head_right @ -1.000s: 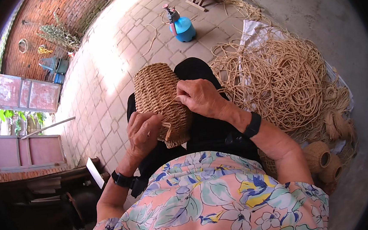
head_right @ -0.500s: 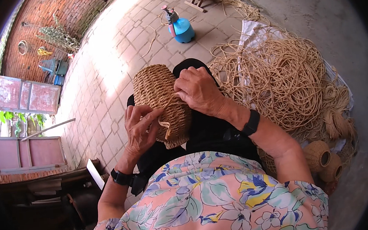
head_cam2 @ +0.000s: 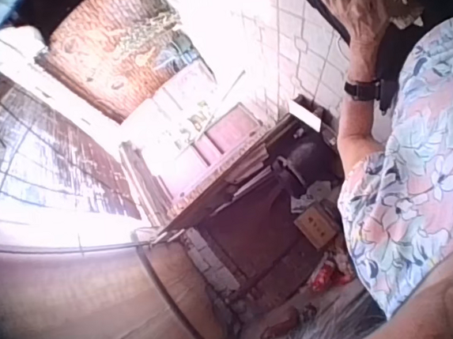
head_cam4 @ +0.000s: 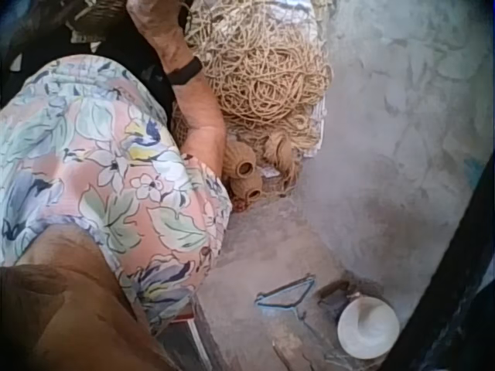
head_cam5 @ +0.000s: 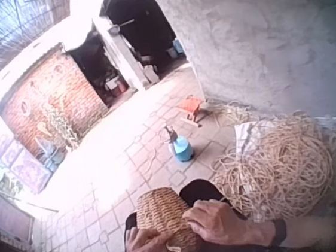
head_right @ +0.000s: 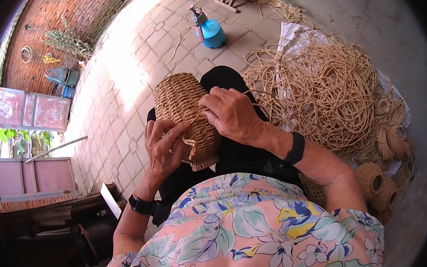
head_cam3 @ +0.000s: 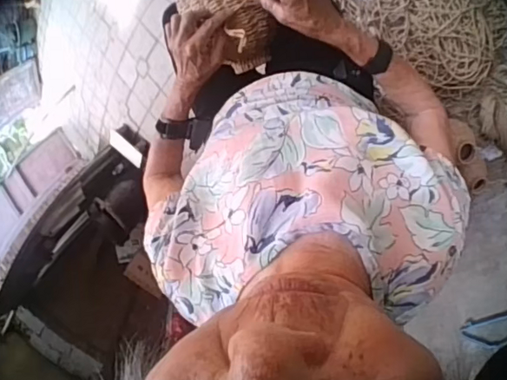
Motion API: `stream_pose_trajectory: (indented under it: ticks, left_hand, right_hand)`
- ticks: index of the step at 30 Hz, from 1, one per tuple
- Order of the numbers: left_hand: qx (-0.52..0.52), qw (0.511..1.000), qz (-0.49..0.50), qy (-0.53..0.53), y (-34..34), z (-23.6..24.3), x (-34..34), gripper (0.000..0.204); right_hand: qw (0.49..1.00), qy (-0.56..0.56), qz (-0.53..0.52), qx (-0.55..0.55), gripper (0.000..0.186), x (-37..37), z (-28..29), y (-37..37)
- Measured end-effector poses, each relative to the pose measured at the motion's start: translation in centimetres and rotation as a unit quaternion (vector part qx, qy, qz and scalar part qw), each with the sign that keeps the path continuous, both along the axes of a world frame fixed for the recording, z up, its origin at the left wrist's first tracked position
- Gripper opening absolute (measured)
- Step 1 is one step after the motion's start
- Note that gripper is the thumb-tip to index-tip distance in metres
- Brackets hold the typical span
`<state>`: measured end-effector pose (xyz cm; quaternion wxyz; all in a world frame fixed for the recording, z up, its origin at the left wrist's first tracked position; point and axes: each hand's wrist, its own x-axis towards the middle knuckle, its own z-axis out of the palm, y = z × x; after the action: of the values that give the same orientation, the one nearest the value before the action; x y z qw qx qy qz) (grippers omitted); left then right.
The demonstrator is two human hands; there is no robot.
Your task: Weaving a straw or wicker basket by hand, then trimming the excess material.
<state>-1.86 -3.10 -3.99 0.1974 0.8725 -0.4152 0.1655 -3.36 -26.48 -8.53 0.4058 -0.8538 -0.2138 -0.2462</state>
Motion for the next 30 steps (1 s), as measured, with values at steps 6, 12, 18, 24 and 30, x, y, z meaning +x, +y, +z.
stream_pose_trajectory:
  ticks: [6, 12, 18, 24, 30]
  left_hand:
    - [-0.048, 0.998, 0.014, 0.024, 0.1, -0.4, -0.1, 0.031]
    - [-0.065, 0.998, 0.016, 0.003, -0.4, -1.0, 0.8, 0.021]
    - [-0.074, 0.997, 0.014, 0.024, -1.2, -0.9, 0.8, 0.021]
    - [-0.065, 0.998, 0.01, 0.015, -1.3, -0.8, 0.9, 0.021]
    - [-0.091, 0.995, 0.005, 0.031, -2.1, -0.6, 0.8, 0.02]
  right_hand:
    - [0.998, -0.019, 0.016, 0.05, 0.021, -0.3, 1.7, 0.4]
    - [0.981, 0.106, 0.149, 0.067, 0.02, 0.1, 0.8, 0.5]
    - [0.928, 0.244, 0.172, 0.223, 0.025, 0.5, 0.7, 1.5]
    - [0.868, 0.333, 0.185, 0.317, 0.021, 1.2, 0.6, 1.3]
    - [0.839, 0.384, 0.182, 0.339, 0.015, 0.9, 1.3, 1.2]
